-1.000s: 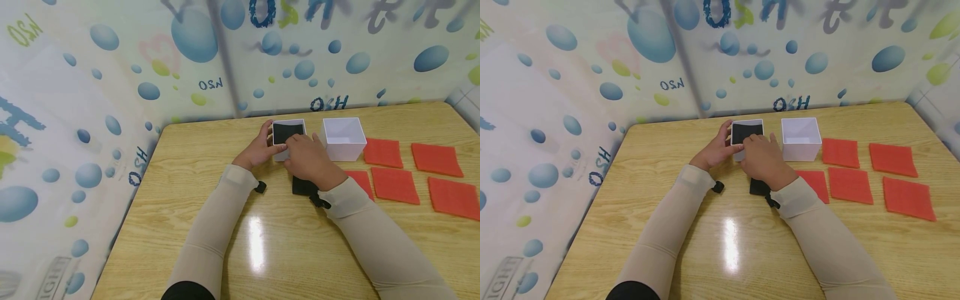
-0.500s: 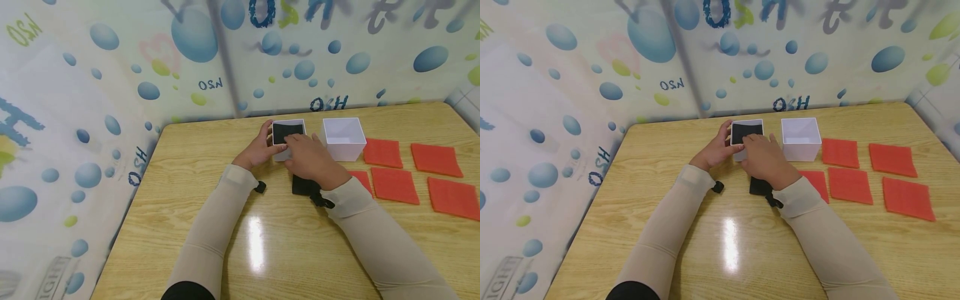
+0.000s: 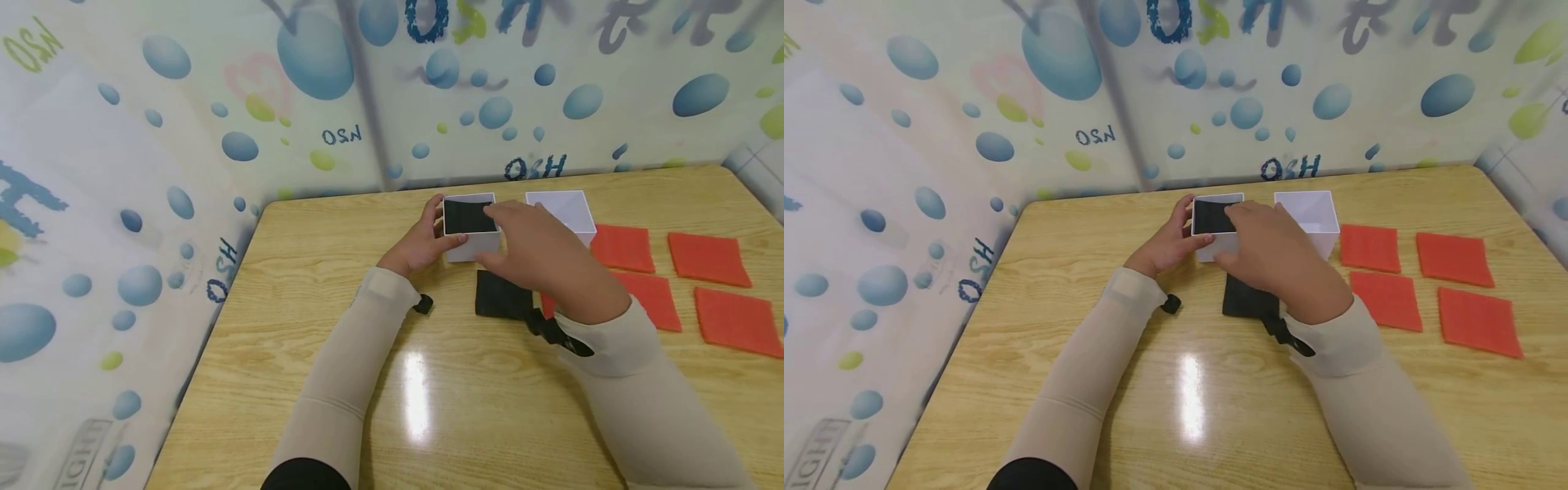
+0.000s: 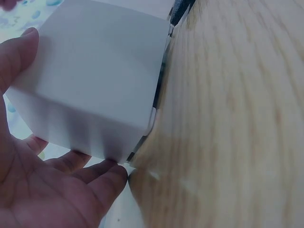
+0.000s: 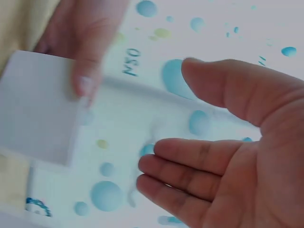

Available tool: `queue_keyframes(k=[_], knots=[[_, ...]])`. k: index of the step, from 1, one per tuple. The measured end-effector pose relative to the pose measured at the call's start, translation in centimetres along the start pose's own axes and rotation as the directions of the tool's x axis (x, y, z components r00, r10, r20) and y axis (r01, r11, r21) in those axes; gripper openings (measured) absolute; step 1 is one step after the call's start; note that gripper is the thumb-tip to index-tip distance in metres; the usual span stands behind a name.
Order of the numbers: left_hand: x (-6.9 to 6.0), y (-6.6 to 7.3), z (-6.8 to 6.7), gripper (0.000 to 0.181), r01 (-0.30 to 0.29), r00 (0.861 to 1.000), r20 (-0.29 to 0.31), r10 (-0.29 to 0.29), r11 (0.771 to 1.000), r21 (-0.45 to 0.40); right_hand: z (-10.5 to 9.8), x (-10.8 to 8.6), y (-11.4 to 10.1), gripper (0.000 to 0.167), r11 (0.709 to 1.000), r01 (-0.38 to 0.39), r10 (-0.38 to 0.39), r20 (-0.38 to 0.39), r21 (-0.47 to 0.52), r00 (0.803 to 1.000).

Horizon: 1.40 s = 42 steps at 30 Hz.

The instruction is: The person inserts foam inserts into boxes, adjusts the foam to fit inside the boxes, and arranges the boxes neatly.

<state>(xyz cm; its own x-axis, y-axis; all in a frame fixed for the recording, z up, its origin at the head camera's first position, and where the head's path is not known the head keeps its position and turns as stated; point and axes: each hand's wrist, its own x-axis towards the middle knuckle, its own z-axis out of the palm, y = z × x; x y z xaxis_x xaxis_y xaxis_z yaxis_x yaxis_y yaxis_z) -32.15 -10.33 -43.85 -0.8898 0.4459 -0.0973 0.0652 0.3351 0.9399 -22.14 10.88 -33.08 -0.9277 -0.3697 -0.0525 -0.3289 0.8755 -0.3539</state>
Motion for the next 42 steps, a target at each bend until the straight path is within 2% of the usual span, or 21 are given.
queue_keyframes(k=[4,13,20,24,28,34,42], knots=[[0.0,0.0,0.0,0.098,0.008,1.000,0.000,-0.008,1.000,-0.008,-0.6,-1.2,0.0,0.081,1.000,0.002,-0.003,0.024,0.023,1.000],[0.0,-0.1,0.1,0.097,-0.022,1.000,0.010,0.022,0.999,-0.033,-0.3,-1.7,0.9,0.091,0.998,-0.063,0.063,0.173,-0.002,0.983],[0.1,-0.1,0.2,0.098,-0.010,1.000,0.016,0.011,1.000,-0.028,1.3,-1.4,2.6,0.097,0.995,-0.095,0.101,0.249,-0.035,0.963],[0.1,0.0,0.1,0.099,-0.009,1.000,0.011,0.010,0.999,-0.042,2.8,-0.8,3.7,0.099,0.991,-0.126,0.134,0.290,-0.047,0.947],[0.1,-0.1,0.0,0.099,0.007,1.000,0.010,-0.007,1.000,-0.025,4.5,-0.1,4.4,0.097,0.986,-0.130,0.158,0.334,-0.104,0.929],[0.1,-0.2,0.0,0.102,0.010,1.000,0.009,-0.010,1.000,-0.022,5.5,0.2,4.4,0.084,0.978,-0.140,0.186,0.347,-0.154,0.919],[0.2,-0.2,0.0,0.100,0.010,1.000,0.006,-0.009,1.000,-0.027,5.8,0.1,4.1,0.081,0.976,-0.126,0.180,0.330,-0.177,0.927]])
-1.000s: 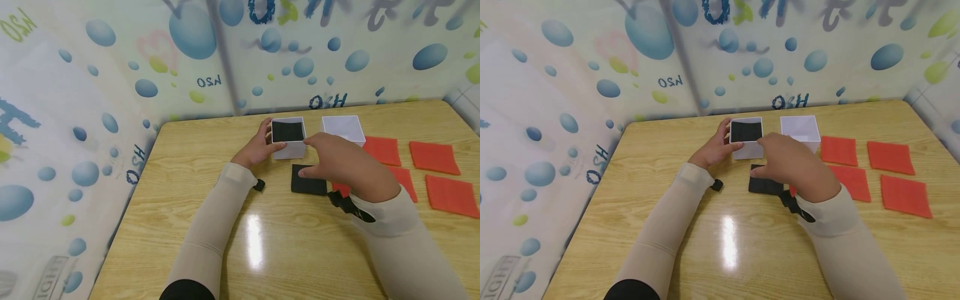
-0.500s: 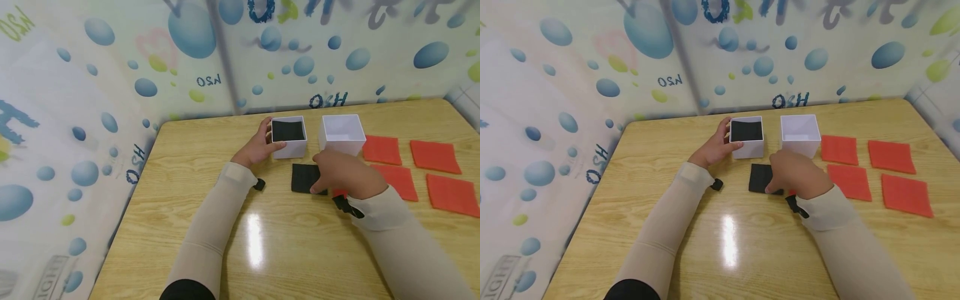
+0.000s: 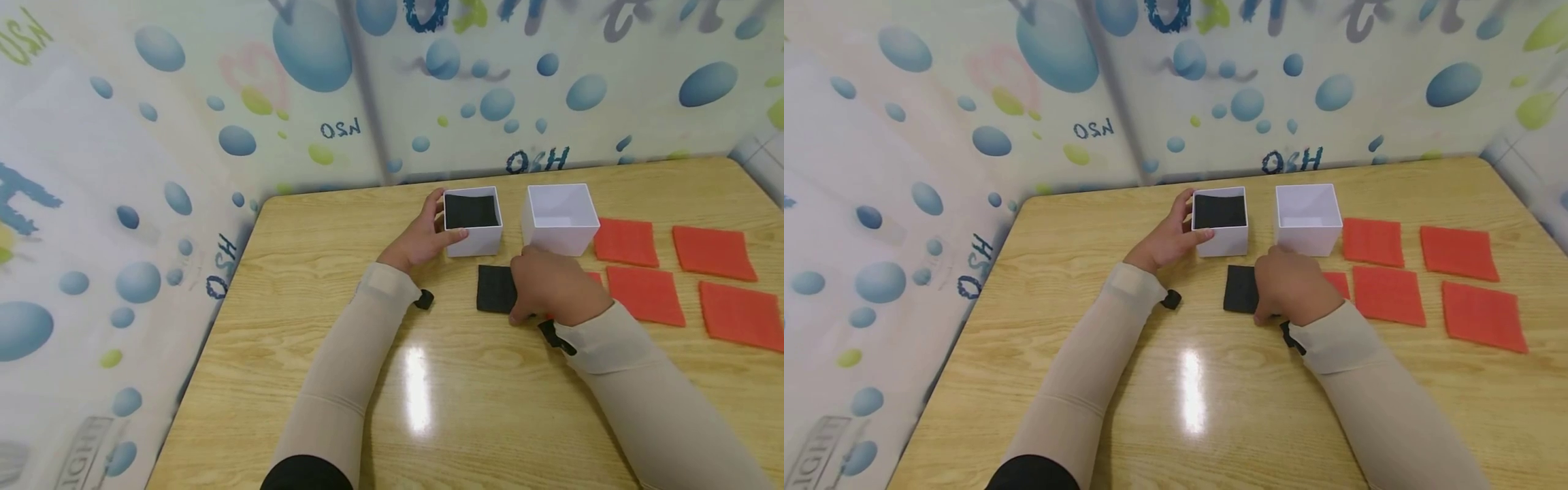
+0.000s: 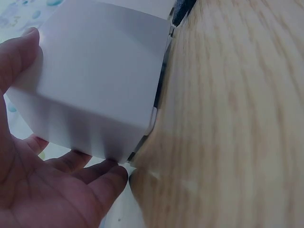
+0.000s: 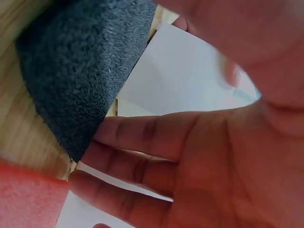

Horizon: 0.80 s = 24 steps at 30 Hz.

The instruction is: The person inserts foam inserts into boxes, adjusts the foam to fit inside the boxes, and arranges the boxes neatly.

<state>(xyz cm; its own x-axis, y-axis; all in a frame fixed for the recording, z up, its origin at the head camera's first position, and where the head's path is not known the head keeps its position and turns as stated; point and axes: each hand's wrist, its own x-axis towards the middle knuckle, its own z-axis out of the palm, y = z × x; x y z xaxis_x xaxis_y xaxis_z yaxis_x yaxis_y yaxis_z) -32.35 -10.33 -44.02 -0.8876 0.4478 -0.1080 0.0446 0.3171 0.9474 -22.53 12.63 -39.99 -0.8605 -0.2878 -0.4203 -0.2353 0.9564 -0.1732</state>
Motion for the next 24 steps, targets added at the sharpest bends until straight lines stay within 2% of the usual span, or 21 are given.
queue_keyframes(k=[8,16,21,24], knots=[[-0.2,0.3,0.0,0.099,0.010,1.000,-0.003,-0.010,1.000,0.010,0.1,0.1,-0.2,0.077,1.000,-0.013,0.013,-0.014,-0.012,1.000],[-0.3,0.3,0.0,0.098,0.006,1.000,-0.006,-0.006,1.000,0.003,-0.6,-0.6,-0.5,0.068,0.998,-0.018,0.019,-0.014,0.061,1.000],[-0.2,0.3,0.1,0.098,-0.002,1.000,-0.003,0.002,1.000,-0.014,-1.0,-0.8,-0.5,0.070,0.997,-0.006,0.006,-0.006,0.074,1.000],[-0.2,0.2,0.1,0.098,-0.005,1.000,-0.001,0.005,1.000,-0.018,-1.1,-0.8,-0.4,0.072,0.997,0.000,0.003,-0.036,0.073,0.999]])
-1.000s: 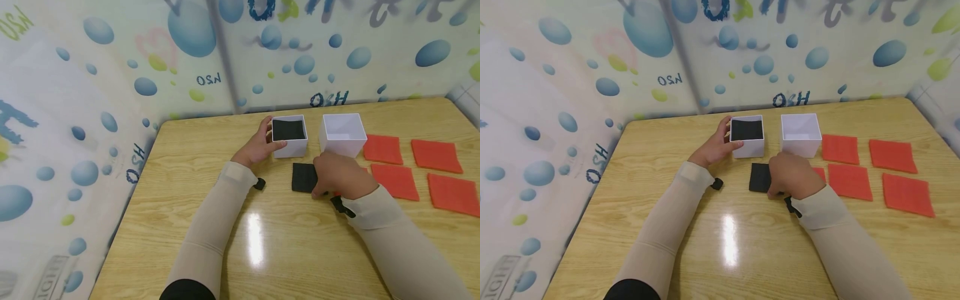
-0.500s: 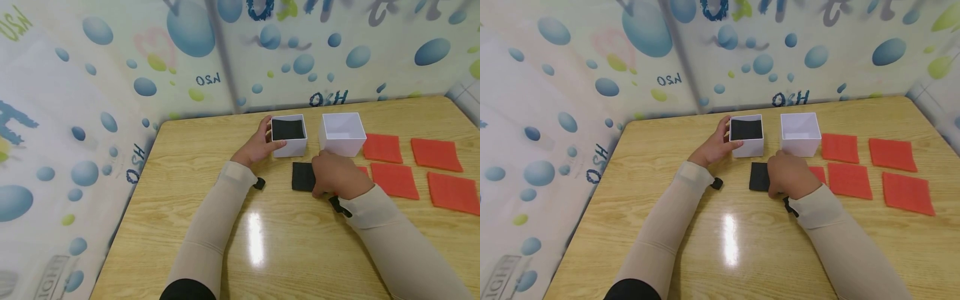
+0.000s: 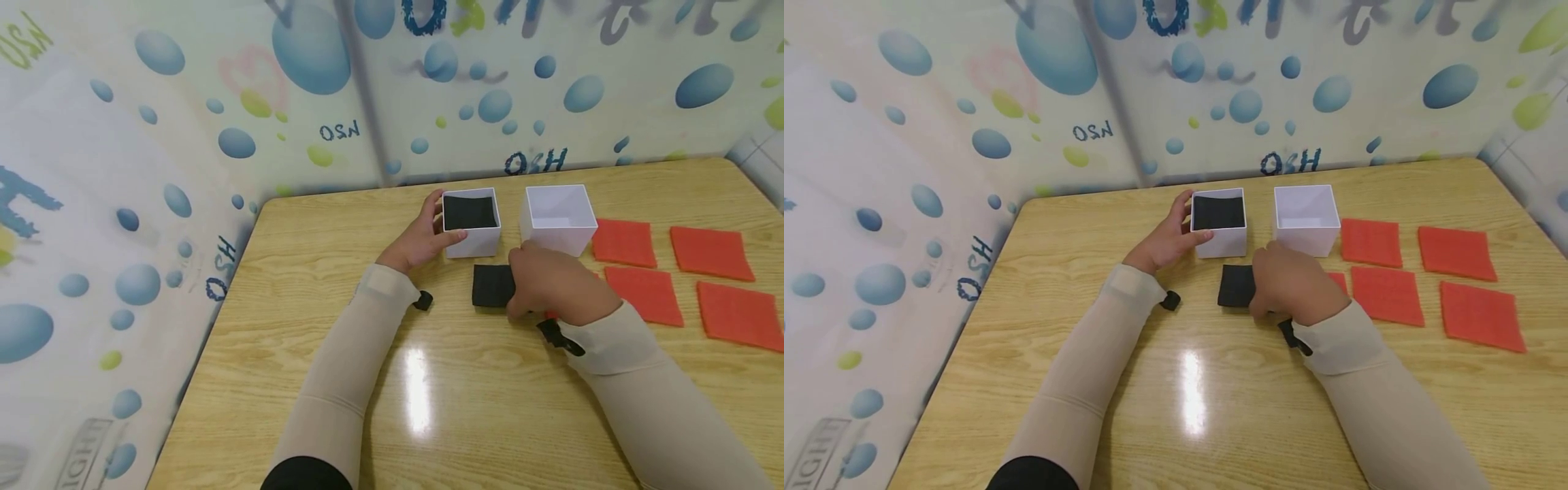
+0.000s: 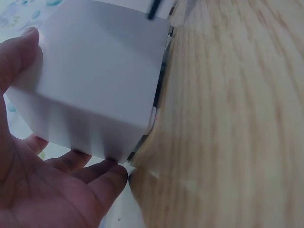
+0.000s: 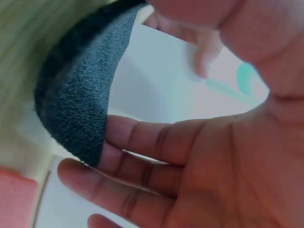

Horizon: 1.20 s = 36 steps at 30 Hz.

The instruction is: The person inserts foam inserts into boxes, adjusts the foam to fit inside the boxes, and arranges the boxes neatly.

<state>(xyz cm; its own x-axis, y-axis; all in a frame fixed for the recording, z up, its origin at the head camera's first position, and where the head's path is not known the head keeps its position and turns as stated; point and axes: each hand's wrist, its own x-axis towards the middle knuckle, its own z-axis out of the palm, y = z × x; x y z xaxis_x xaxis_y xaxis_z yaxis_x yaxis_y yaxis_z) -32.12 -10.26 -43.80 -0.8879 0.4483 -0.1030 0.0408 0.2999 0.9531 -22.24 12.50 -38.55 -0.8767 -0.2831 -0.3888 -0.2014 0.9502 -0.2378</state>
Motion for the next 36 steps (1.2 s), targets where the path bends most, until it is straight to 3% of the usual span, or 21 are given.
queue_keyframes(k=[5,11,23,36], knots=[[0.0,-0.1,0.0,0.098,-0.003,1.000,-0.001,0.003,1.000,0.002,-0.6,-0.4,0.1,0.076,0.998,0.056,-0.057,-0.084,-0.005,0.995],[-0.1,0.0,0.0,0.098,0.001,1.000,-0.002,-0.001,1.000,0.010,-1.9,-1.4,0.2,0.086,0.990,0.137,-0.132,-0.130,0.030,0.983],[-0.1,0.1,0.0,0.094,-0.001,1.000,0.007,0.001,1.000,0.016,-3.5,-2.6,0.8,0.088,0.961,0.240,-0.200,-0.255,0.138,0.946],[0.0,0.0,-0.2,0.099,0.016,1.000,0.013,-0.016,0.999,0.029,-3.4,-1.6,0.6,0.091,0.951,0.221,-0.136,-0.347,0.216,0.928]])
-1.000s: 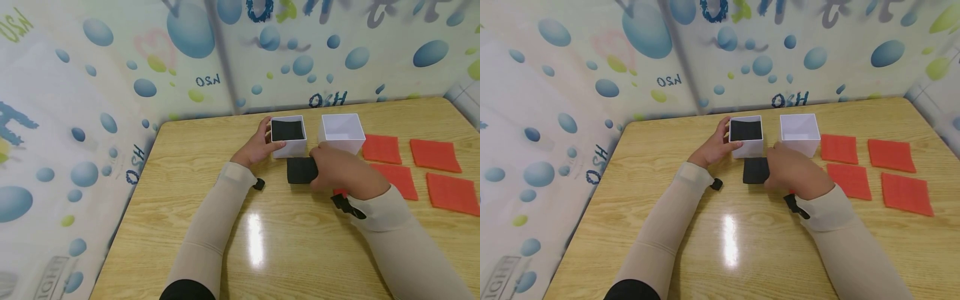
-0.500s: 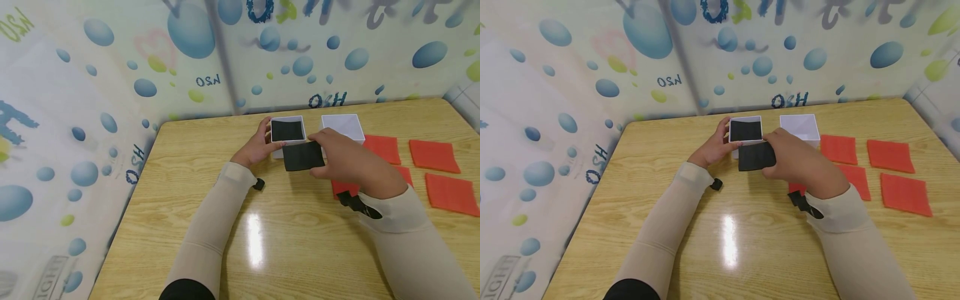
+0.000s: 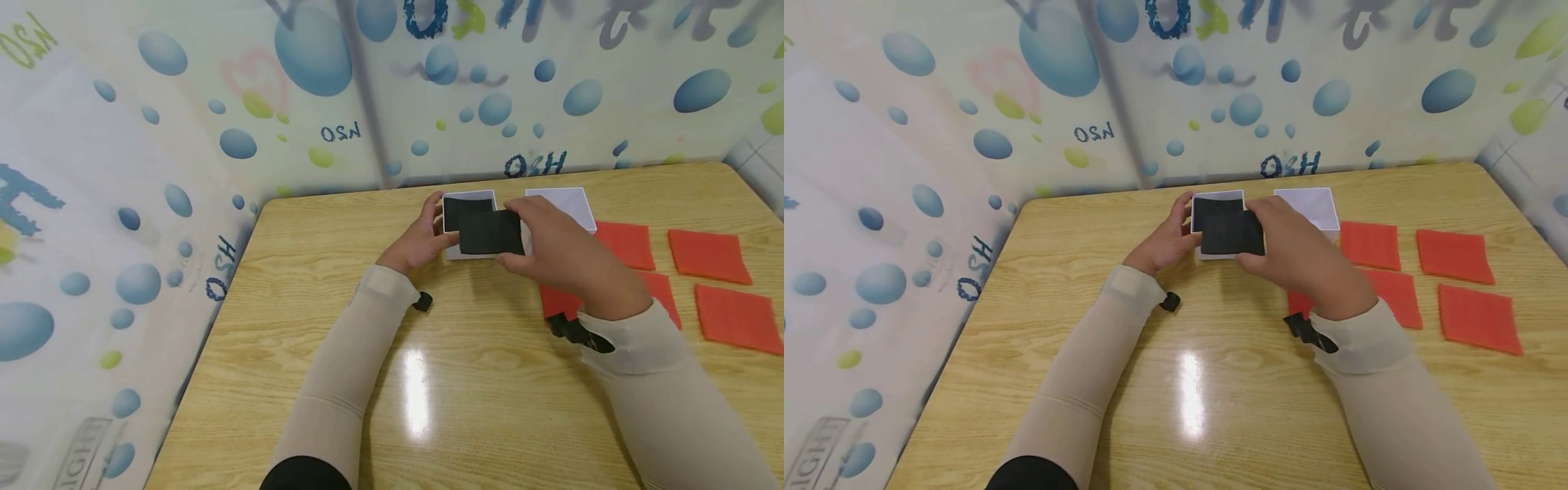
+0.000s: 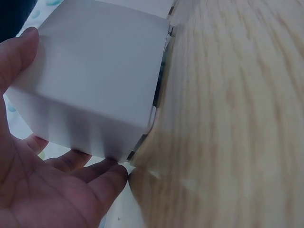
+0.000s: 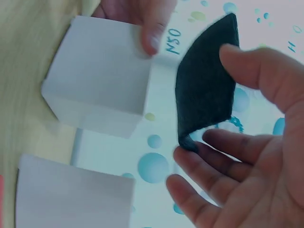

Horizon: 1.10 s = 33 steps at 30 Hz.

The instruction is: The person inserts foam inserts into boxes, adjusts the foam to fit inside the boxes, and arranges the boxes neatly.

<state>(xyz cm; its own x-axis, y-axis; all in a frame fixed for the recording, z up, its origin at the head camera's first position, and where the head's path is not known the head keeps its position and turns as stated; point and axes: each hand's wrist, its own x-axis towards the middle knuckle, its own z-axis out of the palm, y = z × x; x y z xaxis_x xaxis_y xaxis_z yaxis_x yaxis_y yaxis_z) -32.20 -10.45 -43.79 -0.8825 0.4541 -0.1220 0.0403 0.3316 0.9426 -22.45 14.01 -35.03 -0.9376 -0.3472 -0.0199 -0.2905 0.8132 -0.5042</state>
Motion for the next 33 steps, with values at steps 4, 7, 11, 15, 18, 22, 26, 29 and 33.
queue_keyframes(k=[4,7,11,15,18,22,26,29,33], knots=[[0.0,-0.1,-0.1,0.097,0.001,1.000,-0.003,-0.001,1.000,0.019,0.7,0.5,0.1,0.091,1.000,0.003,-0.001,-0.048,0.028,0.999],[0.0,-0.2,-0.2,0.097,-0.007,1.000,-0.001,0.007,1.000,0.019,1.5,0.9,0.2,0.090,0.999,0.012,-0.008,-0.093,0.035,0.996],[0.0,-0.1,-0.2,0.097,-0.023,1.000,0.004,0.022,1.000,0.015,2.4,1.4,0.1,0.089,0.999,0.015,-0.008,-0.147,0.043,0.989],[0.0,-0.1,-0.1,0.096,-0.048,0.999,0.010,0.048,0.999,0.002,3.2,1.7,-0.1,0.087,0.998,0.010,0.003,-0.201,0.065,0.980],[0.0,0.0,0.0,0.095,-0.057,0.998,0.012,0.057,0.998,0.000,3.6,1.9,0.0,0.084,0.997,0.019,0.001,-0.238,0.080,0.971],[0.1,-0.1,-0.1,0.094,-0.057,0.998,0.012,0.057,0.998,0.023,4.1,2.2,0.3,0.082,0.994,0.041,-0.014,-0.265,0.098,0.964],[0.1,-0.2,-0.1,0.093,-0.064,0.998,0.016,0.063,0.997,0.032,4.4,2.6,0.7,0.082,0.992,0.052,-0.020,-0.267,0.113,0.963],[0.2,-0.2,-0.1,0.094,-0.070,0.997,0.016,0.070,0.997,0.029,4.6,2.8,0.9,0.082,0.992,0.054,-0.022,-0.264,0.115,0.964],[0.2,-0.3,-0.1,0.094,-0.076,0.997,0.018,0.076,0.997,0.027,4.8,3.0,0.9,0.083,0.993,0.044,-0.014,-0.260,0.109,0.965]])
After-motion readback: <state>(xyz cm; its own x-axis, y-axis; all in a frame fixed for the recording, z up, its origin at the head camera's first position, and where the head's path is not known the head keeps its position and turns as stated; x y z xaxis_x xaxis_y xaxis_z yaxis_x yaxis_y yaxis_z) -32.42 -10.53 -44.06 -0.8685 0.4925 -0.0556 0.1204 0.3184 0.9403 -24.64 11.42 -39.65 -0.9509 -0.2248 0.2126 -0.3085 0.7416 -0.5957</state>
